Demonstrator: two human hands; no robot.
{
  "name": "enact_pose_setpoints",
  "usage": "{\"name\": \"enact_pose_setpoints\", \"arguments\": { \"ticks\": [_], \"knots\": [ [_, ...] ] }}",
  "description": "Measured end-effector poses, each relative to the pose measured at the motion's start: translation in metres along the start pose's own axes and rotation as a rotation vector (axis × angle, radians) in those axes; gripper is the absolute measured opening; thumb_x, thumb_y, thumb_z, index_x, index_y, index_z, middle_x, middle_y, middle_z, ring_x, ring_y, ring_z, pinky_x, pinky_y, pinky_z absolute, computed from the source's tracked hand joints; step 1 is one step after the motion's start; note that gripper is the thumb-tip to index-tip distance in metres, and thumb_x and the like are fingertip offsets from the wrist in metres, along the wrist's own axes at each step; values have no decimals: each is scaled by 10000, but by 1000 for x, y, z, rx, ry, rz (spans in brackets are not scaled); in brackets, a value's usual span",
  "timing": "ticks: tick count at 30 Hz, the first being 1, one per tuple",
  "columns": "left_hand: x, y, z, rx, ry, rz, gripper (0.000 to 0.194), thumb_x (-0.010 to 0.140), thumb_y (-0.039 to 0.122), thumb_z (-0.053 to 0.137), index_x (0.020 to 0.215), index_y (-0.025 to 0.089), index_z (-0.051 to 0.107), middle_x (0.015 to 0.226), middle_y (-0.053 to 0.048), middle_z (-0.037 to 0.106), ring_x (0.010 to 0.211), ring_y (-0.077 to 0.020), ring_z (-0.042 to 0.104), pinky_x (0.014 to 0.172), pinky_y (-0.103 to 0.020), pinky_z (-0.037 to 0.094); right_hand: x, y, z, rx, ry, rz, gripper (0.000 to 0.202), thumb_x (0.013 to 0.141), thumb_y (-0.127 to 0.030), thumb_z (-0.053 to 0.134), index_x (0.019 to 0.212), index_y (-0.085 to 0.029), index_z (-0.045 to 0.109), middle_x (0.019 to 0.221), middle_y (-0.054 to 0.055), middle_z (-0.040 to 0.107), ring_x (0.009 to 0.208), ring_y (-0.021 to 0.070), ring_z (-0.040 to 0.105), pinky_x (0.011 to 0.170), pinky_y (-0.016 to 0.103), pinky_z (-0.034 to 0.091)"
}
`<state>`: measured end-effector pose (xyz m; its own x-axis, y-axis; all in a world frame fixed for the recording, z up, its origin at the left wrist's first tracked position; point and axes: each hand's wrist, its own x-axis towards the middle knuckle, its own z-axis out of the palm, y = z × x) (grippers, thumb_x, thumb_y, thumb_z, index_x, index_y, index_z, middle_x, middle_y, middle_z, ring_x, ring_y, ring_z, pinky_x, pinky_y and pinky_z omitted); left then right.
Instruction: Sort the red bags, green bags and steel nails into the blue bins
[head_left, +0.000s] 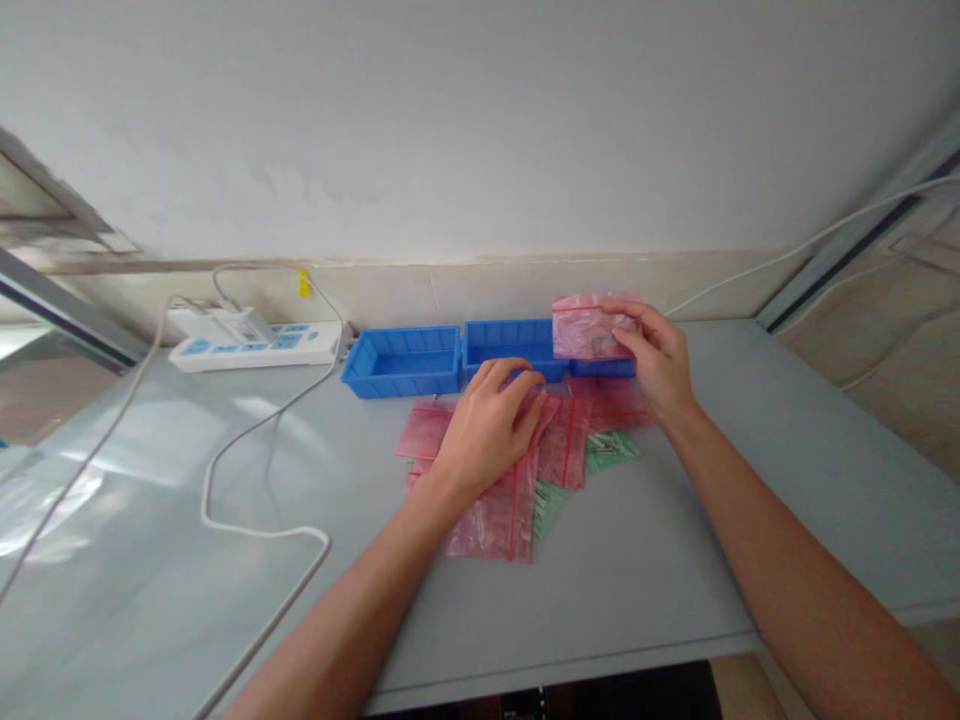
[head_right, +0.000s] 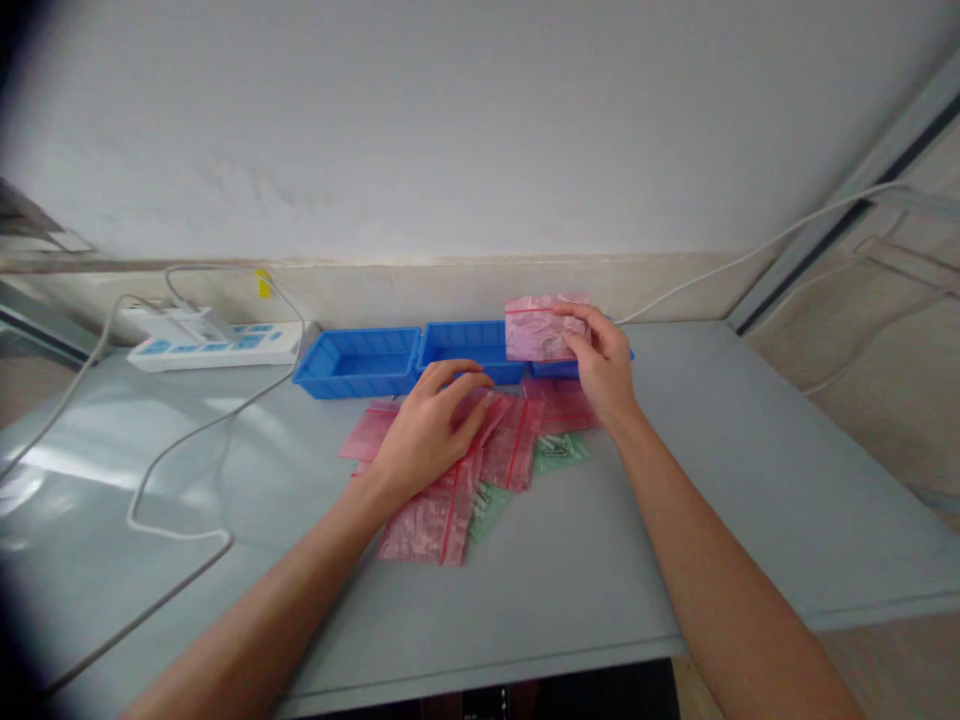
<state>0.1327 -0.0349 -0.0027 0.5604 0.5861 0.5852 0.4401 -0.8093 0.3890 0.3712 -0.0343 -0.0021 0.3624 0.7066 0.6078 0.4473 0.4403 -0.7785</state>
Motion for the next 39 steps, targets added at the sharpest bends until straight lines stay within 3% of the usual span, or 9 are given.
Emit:
{"name": "enact_pose_setpoints", "arguments": {
  "ticks": [6,10,14,18,26,30,33,36,39],
  "knots": [
    [-1,1,4,135,-164,119,240,1036,270,490,1125,173,691,1172,-103,698,1148,-269,569,1036,-481,501,6,12,-20,-314,173,-133,374,818,-158,409,980,-203,742,1059,84,767,1043,248,684,978,413,508],
    [-1,-1,7,157,-178,106,289,1028,312,519,1227,164,666,1224,-107,698,1207,-303,540,1040,-510,493,7,17,-24,-417,2,-135,400,852,-145,380,1026,-177,739,1088,111,764,1047,257,691,982,422,514],
    [-1,-1,8,166,-170,96,298,1028,320,523,1249,167,653,1217,-111,688,1190,-296,550,1027,-502,498,4,22,-22,-562,-196,-163,427,888,-163,439,1236,-165,686,1196,132,732,1120,286,653,1049,463,475],
    [-1,0,7,154,-140,79,294,1023,282,520,1264,159,636,1185,-122,660,1148,-281,570,1013,-487,505,1,24,-20,-706,-177,-136,413,896,-252,553,1276,-161,686,1279,179,670,1194,344,593,1090,523,436],
    [-2,2,4,-5,52,-4,318,989,258,582,1306,255,566,1172,-68,596,1077,-206,624,984,-369,539,6,18,-21,-361,-106,-104,325,895,-238,552,1165,-194,728,1164,106,752,1073,261,690,1001,425,520],
    [0,5,1,-11,127,-35,358,958,318,642,1295,243,551,1284,-81,580,1146,-217,622,1002,-353,530,5,21,-21,-449,-104,-118,321,903,-306,605,1169,-180,733,1257,136,718,1168,284,656,1068,448,472],
    [1,6,-2,77,53,-29,379,958,425,629,1263,208,574,1248,-104,634,1152,-261,623,989,-392,526,4,24,-22,-637,-166,-149,308,943,-388,584,1060,-177,774,1255,158,711,1216,320,610,1095,496,430],
    [1,6,-7,234,-65,-58,322,976,485,565,1073,192,657,1004,-96,699,986,-273,661,881,-400,539,1,25,-22,-755,-185,-136,377,976,-445,538,1091,-172,770,1097,157,757,1118,328,628,1044,520,449],
    [1,5,-11,357,-164,-94,408,935,569,581,979,177,687,907,-106,688,888,-289,656,790,-407,541,-2,25,-20,-807,-150,-149,417,995,-469,499,1063,-173,785,1208,176,721,1186,339,582,1054,538,433]
  ]
}}
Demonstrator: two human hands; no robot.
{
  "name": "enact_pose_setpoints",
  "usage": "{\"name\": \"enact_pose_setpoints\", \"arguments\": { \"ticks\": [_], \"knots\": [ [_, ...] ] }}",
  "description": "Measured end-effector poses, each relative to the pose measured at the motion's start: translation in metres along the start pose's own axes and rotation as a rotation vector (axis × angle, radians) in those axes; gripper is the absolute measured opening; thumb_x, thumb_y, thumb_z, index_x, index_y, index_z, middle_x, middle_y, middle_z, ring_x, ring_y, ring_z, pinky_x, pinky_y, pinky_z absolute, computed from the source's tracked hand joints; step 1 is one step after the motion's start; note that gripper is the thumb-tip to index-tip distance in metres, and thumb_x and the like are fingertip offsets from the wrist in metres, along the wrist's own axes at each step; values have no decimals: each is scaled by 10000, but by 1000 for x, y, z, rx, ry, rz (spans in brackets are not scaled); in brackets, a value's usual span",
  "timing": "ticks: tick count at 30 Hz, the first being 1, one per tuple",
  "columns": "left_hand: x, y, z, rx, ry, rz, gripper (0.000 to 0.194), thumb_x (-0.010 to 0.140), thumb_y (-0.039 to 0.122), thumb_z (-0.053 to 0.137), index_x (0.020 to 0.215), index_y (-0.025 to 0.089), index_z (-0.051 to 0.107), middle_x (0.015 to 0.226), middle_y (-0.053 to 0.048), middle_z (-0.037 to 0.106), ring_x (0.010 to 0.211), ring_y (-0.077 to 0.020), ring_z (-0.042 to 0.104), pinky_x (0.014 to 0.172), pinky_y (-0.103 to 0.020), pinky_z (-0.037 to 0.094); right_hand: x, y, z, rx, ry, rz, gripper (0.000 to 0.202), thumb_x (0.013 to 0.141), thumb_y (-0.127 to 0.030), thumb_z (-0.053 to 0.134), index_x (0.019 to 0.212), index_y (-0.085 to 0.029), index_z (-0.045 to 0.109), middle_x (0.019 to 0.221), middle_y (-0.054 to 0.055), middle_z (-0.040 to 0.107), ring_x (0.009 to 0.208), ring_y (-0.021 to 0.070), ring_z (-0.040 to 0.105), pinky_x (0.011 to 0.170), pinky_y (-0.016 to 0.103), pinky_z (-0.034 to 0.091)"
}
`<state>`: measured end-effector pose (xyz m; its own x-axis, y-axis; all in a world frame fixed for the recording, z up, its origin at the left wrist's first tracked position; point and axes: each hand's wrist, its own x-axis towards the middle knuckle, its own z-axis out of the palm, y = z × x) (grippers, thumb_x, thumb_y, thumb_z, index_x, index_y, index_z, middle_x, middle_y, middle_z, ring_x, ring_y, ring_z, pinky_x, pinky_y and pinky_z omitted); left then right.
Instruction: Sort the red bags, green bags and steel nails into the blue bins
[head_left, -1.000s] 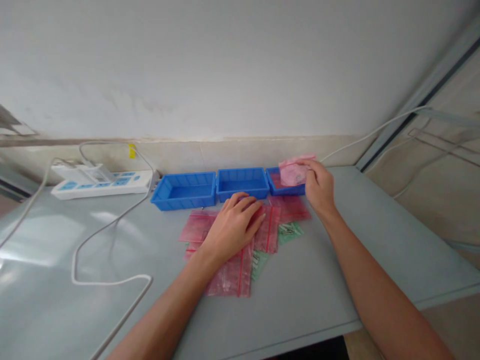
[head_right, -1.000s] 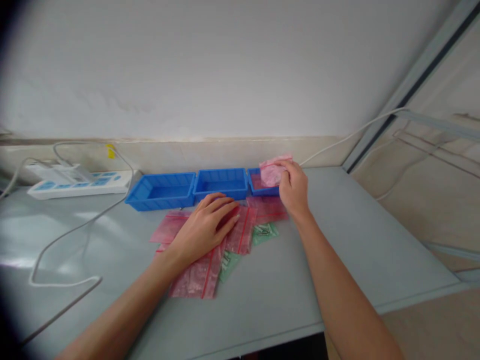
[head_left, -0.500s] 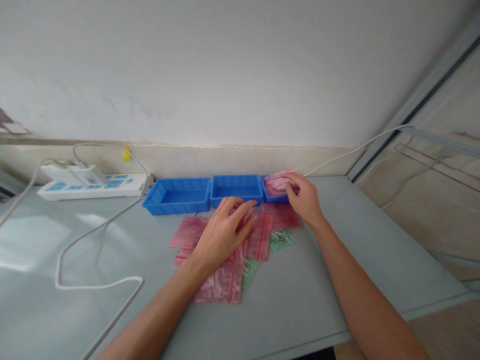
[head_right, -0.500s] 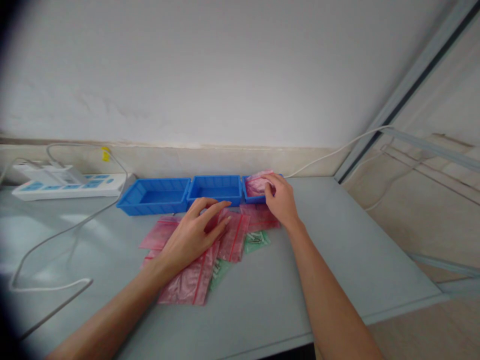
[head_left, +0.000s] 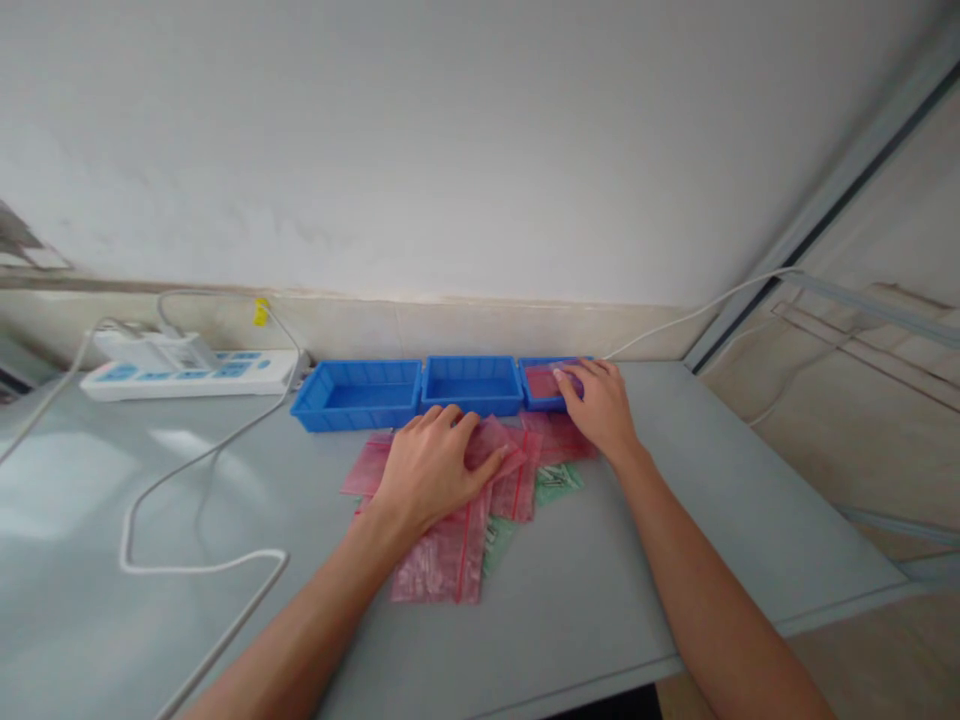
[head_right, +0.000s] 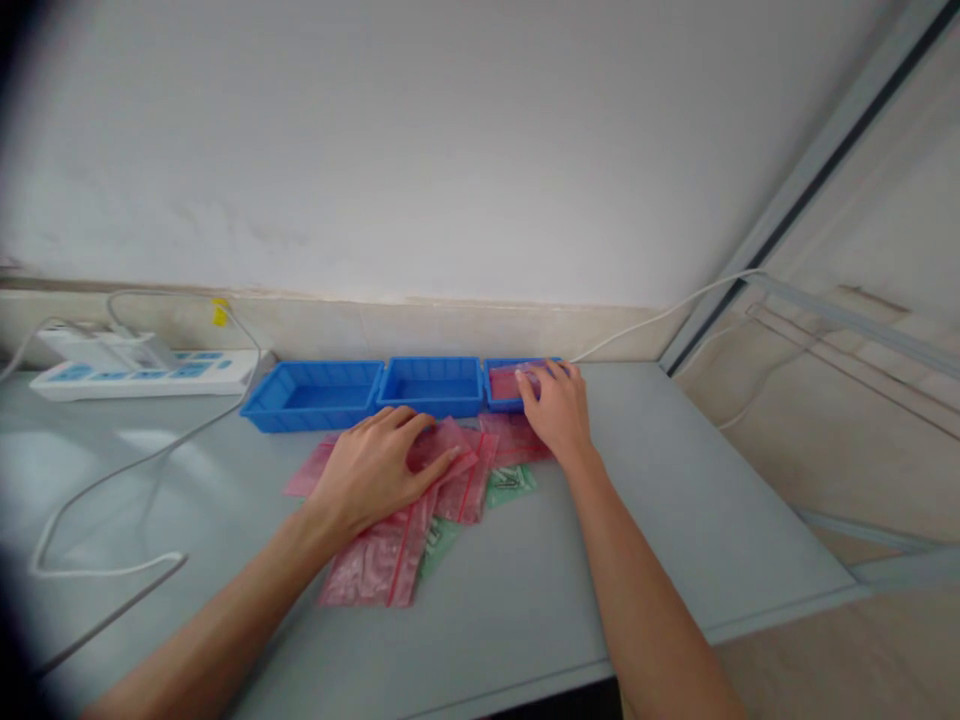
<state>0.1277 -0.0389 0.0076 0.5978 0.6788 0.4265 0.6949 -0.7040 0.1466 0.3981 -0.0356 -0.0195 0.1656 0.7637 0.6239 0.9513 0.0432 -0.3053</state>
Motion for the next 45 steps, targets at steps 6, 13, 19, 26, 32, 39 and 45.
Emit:
{"name": "enact_pose_setpoints", "arguments": {
  "ticks": [6,13,19,26,32,39,45],
  "knots": [
    [1,-2,5,-64,8,21,434,935,475,639,1236,161,641,1067,-116,668,1043,-299,617,942,-453,522,-3,-3,2,-86,-54,20,532,1023,-500,426,885,-164,815,1417,177,609,1339,402,457,1075,612,390],
    [7,-1,6,-317,202,43,515,950,415,657,1418,293,479,1087,-29,576,913,-190,641,870,-338,558,0,-10,-4,-3,21,10,429,1019,-433,461,922,-182,796,1265,162,699,1318,382,469,1092,607,351],
    [21,-3,3,-353,323,39,317,840,326,791,1054,234,577,1093,-28,536,927,-178,619,852,-312,558,2,-36,-21,577,-39,-74,337,999,-462,512,1046,-236,756,1041,89,762,941,243,679,882,381,524],
    [33,-3,7,-368,356,27,232,851,325,770,947,221,587,1170,-55,519,949,-181,630,842,-317,583,1,-51,-16,770,-332,-124,352,845,-551,711,892,-208,777,861,53,760,810,213,678,778,352,541],
    [29,-3,7,-326,269,24,615,860,414,760,1393,297,475,1406,-96,455,1166,-256,602,1038,-442,531,5,-45,-10,1095,-173,196,355,904,-561,628,1087,-257,646,883,35,764,770,229,735,733,374,617],
    [18,-15,-12,-183,-113,296,271,988,451,565,1034,207,673,976,-57,649,874,-213,641,798,-329,522,14,-10,-7,979,277,521,671,822,-540,711,1365,-211,494,883,60,748,645,225,708,623,372,617],
    [16,-15,-6,-140,-222,349,353,909,527,681,836,187,616,827,-33,627,768,-202,574,697,-304,437,12,1,-7,611,183,196,391,841,-348,685,1201,-195,681,1220,116,731,1114,283,684,1025,439,518]
  ]
}}
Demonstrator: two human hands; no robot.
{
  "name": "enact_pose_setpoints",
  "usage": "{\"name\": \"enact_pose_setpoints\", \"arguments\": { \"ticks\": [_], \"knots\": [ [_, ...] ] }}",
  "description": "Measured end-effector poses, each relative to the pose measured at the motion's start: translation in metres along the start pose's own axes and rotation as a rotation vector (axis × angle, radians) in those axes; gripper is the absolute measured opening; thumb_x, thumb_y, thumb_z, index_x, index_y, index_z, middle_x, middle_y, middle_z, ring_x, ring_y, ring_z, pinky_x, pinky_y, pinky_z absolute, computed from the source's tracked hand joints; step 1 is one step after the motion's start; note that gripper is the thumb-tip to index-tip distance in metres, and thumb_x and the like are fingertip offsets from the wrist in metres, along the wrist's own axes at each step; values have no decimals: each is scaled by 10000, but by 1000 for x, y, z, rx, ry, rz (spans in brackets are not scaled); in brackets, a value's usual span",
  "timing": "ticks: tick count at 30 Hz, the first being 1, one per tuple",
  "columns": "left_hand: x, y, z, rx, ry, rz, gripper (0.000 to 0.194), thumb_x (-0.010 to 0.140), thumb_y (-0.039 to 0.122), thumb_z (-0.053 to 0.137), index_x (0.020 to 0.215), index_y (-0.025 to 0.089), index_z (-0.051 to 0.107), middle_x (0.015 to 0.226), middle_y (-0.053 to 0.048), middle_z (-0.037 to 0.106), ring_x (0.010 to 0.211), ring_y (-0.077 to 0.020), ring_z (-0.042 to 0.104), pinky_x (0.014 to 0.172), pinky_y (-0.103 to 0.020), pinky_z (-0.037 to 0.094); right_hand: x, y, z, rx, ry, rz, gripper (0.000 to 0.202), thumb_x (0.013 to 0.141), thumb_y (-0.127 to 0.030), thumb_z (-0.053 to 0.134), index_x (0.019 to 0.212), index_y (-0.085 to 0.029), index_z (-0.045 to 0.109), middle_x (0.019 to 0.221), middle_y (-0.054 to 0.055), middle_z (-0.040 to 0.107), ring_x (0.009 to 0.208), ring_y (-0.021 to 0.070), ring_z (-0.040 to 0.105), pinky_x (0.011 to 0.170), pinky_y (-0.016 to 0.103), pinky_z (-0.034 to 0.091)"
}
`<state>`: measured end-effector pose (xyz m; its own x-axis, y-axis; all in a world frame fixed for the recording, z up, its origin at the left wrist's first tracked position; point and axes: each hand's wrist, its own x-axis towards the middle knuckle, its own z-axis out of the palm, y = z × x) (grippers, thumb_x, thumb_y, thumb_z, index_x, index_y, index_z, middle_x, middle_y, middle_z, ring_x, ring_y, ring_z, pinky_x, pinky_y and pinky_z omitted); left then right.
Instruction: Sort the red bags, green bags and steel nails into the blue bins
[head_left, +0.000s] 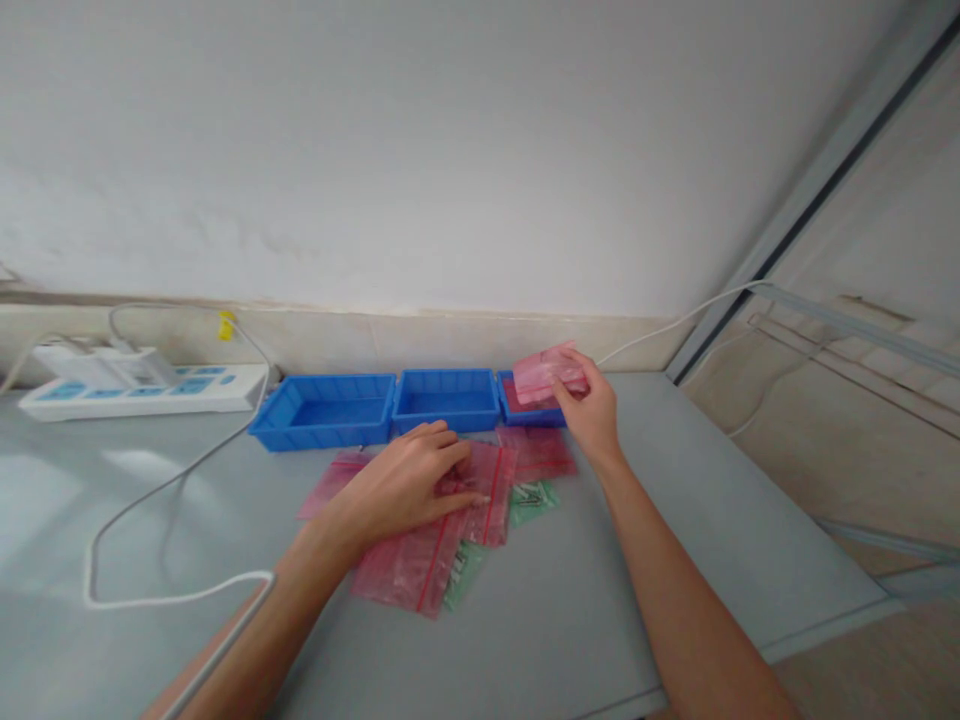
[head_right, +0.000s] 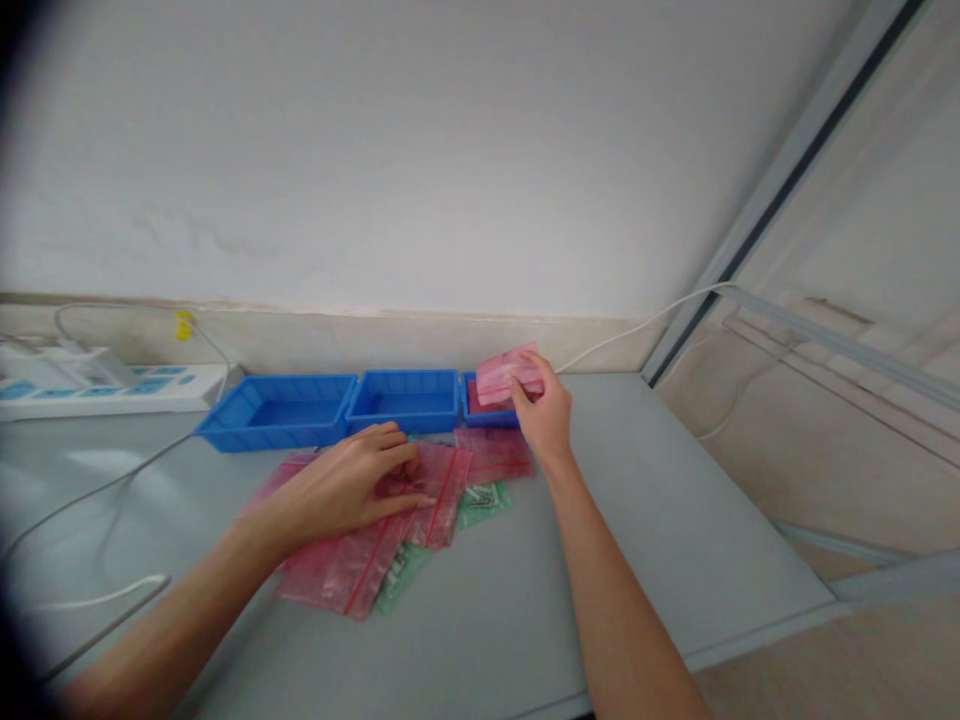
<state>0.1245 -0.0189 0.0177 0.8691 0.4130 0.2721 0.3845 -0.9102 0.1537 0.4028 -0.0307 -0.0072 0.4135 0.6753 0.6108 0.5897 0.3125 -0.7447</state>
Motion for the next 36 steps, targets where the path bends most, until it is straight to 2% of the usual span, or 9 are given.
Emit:
{"name": "enact_pose_setpoints", "arguments": {
  "ticks": [4,10,14,19,22,25,28,32,36],
  "knots": [
    [2,-5,10,-64,24,11,402,942,534,631,756,183,567,784,-19,583,747,-186,534,672,-288,400,-8,-5,5,-211,-194,-116,325,888,-278,593,1172,-195,727,1140,115,761,1020,279,693,994,434,515],
    [4,-4,5,-191,182,-61,395,1004,482,545,746,183,537,804,-13,548,755,-167,518,688,-269,395,-8,-5,6,-285,-159,-123,375,855,-241,588,1194,-184,738,1144,117,752,1027,277,654,995,430,495],
    [3,-1,1,-298,297,-263,398,1013,453,520,718,197,442,633,62,431,573,-107,396,583,-243,308,-9,0,4,-410,-228,-131,319,899,-289,582,1135,-205,779,1091,118,756,1138,315,577,1054,503,435],
    [5,-1,0,-391,466,-423,452,986,469,553,667,195,388,562,86,337,526,-86,286,538,-246,237,-15,-4,4,-595,-259,-141,364,955,-497,570,993,-244,828,1484,138,536,1415,428,325,1094,679,300],
    [7,-3,0,-519,510,-431,443,951,487,602,665,191,438,575,76,377,541,-87,327,533,-237,259,-15,-18,3,-532,-170,-243,371,957,-498,573,963,-222,821,1542,135,469,1437,418,318,1128,654,281],
    [9,-2,1,-701,577,-443,394,898,502,677,722,189,513,591,69,440,536,-88,373,516,-225,291,-18,-41,6,-263,-246,-313,367,983,-464,547,987,-189,789,1217,151,695,1173,306,600,1056,488,436],
    [12,0,1,-822,753,-489,394,848,515,731,744,188,538,592,69,437,522,-85,368,494,-217,296,-29,-64,14,56,-591,-222,384,1004,-508,509,1132,-219,728,987,73,762,919,234,702,902,388,520],
    [15,5,1,-858,978,-587,420,865,539,698,712,185,532,601,63,433,512,-79,338,480,-213,293,-48,-81,28,236,-860,-62,554,916,-566,642,1376,-267,566,883,14,730,744,200,668,699,323,516],
    [15,9,0,-801,1081,-610,371,916,489,650,733,180,559,636,50,477,544,-80,391,516,-200,359,-53,-79,37,420,-833,165,721,804,-463,806,1423,-313,468,604,-96,495,486,121,456,478,245,377]
  ]
}}
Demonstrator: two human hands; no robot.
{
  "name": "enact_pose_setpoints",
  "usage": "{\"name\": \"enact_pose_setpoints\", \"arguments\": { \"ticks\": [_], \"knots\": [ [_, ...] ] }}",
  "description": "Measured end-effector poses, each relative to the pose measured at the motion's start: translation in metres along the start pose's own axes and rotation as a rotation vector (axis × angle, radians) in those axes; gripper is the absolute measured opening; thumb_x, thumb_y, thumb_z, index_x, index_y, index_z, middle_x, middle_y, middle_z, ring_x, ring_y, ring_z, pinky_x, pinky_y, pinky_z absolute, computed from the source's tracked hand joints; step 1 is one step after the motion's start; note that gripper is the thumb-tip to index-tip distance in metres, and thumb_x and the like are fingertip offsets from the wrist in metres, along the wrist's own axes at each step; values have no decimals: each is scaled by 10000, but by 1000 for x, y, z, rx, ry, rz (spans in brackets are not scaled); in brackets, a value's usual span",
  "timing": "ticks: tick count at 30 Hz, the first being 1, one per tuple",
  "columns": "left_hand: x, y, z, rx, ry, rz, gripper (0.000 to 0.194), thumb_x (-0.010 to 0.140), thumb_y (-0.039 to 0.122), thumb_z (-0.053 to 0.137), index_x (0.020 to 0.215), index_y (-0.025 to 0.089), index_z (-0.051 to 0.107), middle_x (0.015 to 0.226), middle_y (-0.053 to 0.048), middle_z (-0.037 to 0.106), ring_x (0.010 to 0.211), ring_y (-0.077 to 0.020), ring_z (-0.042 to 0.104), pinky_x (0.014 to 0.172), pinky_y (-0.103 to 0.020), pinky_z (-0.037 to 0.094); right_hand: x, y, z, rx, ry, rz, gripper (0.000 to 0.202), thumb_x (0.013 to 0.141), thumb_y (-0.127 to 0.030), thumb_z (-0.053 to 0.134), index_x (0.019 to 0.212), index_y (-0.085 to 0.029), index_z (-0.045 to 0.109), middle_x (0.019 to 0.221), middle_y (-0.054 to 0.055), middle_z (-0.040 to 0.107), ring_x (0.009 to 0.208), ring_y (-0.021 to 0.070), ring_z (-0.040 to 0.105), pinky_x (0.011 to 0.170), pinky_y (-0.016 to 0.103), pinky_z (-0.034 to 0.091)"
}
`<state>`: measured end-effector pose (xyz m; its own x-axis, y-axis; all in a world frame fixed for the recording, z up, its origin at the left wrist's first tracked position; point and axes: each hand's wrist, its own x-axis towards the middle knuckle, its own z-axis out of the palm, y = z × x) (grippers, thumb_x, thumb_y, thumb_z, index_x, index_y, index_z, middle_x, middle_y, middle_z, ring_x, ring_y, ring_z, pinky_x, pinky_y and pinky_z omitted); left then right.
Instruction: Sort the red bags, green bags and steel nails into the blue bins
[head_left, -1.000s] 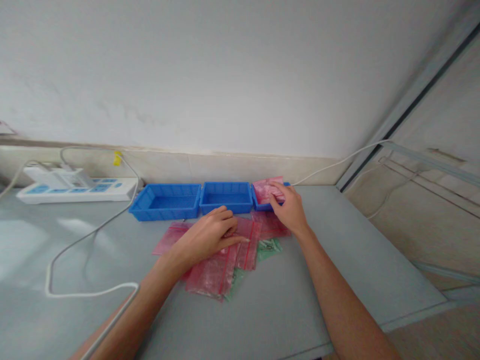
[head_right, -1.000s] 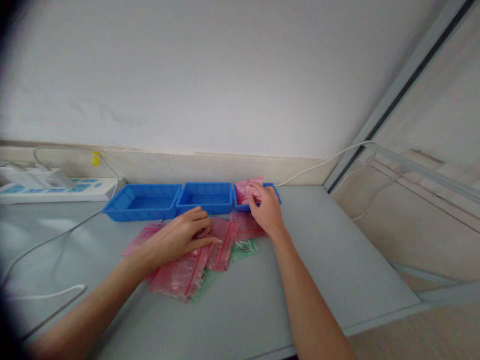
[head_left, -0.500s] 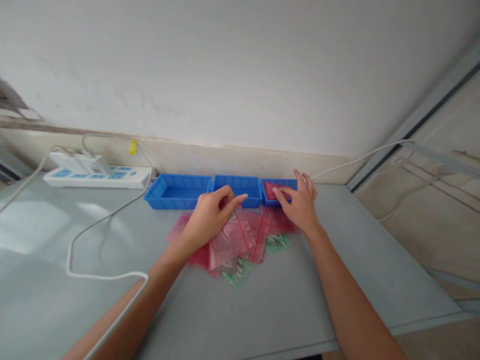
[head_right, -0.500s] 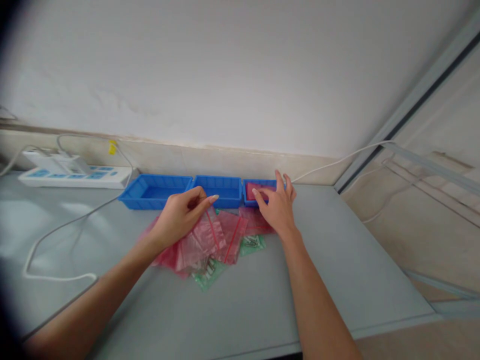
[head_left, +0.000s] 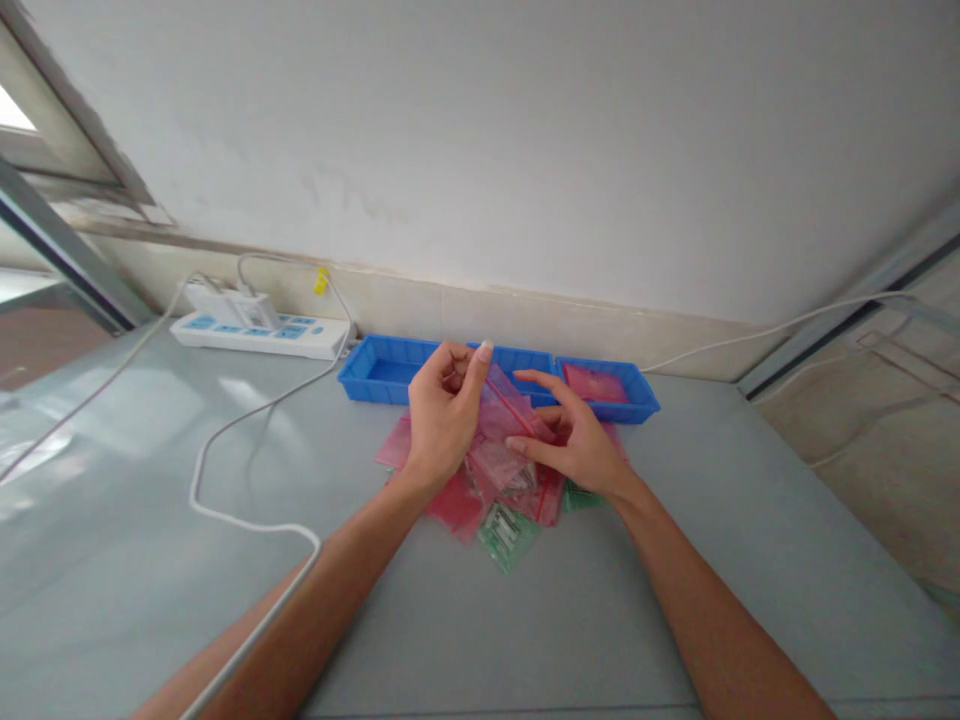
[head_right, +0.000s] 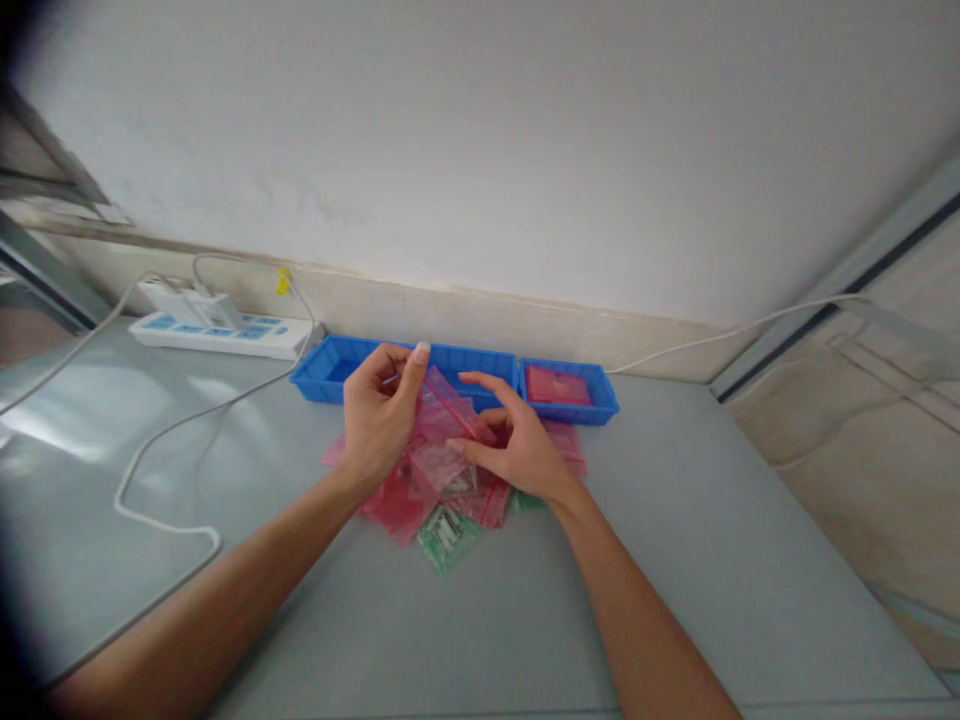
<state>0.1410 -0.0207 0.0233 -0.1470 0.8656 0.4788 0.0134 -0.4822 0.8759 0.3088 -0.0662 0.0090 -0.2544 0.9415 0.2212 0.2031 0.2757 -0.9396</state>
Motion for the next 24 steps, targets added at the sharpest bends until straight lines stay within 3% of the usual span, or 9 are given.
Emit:
{"name": "enact_pose_setpoints", "arguments": {
  "ticks": [3,6,8,10,13,18,21,24],
  "knots": [
    [-2,-2,-1,19,-89,-12,286,911,455,667,853,178,628,753,18,601,614,-91,516,573,-195,439,4,4,-7,177,163,-34,695,787,-407,827,1379,-319,472,644,-93,521,530,115,499,525,244,443],
    [-3,-7,-2,-31,-314,-113,355,850,459,741,1062,185,667,924,-36,718,735,-149,667,636,-229,536,8,6,-15,229,290,-56,700,764,-373,845,1361,-314,485,817,-31,679,714,157,646,696,296,554],
    [-5,-11,-1,-106,-497,-200,393,830,468,756,1076,170,682,940,-64,751,796,-198,719,681,-273,586,8,7,-20,234,341,-54,728,734,-362,866,1358,-313,495,967,13,732,841,191,694,785,336,582],
    [-6,-14,0,-178,-589,-273,389,811,483,766,1010,156,696,896,-73,766,803,-221,738,709,-306,611,9,8,-24,247,377,-47,774,699,-361,887,1364,-318,494,1082,34,740,948,217,709,845,362,592],
    [-6,-15,3,-259,-516,-338,432,730,481,837,968,161,670,848,-54,773,765,-216,746,730,-328,629,9,9,-27,259,368,25,742,708,-427,873,1348,-301,518,1062,35,749,950,230,727,838,373,606],
    [-5,-12,4,-256,-350,-305,495,644,383,910,981,174,613,872,-27,768,743,-191,742,730,-311,629,9,13,-34,155,337,114,612,733,-522,829,1233,-257,597,712,-15,708,607,202,684,603,353,603],
    [-5,-11,3,-199,-373,-280,549,634,363,913,1051,167,613,881,-23,763,749,-183,736,720,-295,619,10,15,-37,82,362,53,583,700,-470,860,1185,-249,623,705,-23,696,617,192,682,629,338,602],
    [-4,-11,2,-190,-418,-324,574,664,423,888,1105,160,631,901,-45,775,776,-203,749,742,-318,625,10,15,-38,37,435,-19,564,752,-477,814,1226,-244,615,776,-6,712,719,193,705,724,337,611]
  ]
}}
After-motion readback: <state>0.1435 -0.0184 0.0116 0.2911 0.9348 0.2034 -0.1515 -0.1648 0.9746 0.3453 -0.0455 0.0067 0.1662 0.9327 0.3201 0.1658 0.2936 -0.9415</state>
